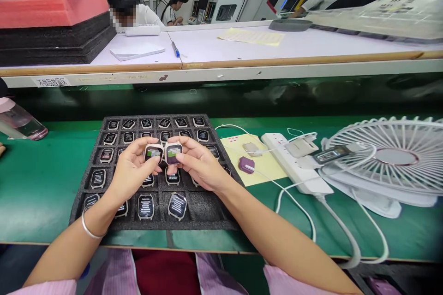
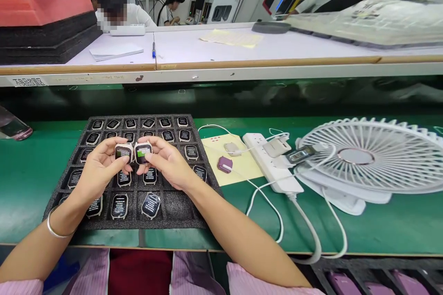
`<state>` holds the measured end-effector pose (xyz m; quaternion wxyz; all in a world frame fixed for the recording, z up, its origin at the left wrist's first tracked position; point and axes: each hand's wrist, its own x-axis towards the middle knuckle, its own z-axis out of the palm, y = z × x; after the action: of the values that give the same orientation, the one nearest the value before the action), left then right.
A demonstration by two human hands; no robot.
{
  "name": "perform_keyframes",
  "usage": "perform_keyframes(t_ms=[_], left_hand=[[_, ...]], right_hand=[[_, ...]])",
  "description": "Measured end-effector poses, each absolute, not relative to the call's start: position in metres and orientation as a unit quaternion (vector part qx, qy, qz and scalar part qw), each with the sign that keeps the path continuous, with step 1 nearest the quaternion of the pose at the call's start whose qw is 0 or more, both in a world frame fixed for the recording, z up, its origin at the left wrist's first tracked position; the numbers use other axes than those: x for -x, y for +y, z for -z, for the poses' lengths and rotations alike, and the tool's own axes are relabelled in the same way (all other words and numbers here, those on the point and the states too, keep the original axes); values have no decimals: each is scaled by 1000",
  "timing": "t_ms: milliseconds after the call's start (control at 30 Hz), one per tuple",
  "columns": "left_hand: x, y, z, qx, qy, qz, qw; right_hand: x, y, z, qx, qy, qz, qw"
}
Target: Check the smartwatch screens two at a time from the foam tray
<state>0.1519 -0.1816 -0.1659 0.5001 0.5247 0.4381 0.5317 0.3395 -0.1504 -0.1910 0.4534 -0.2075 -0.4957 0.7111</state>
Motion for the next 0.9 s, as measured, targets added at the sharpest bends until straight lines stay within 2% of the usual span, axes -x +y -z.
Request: perform_keyframes(t_ms=[900], left_hand=[[-151, -183, 166, -518, 417, -528, 528]], right_hand=[[-340, -149, 192, 211, -525, -683, 462]])
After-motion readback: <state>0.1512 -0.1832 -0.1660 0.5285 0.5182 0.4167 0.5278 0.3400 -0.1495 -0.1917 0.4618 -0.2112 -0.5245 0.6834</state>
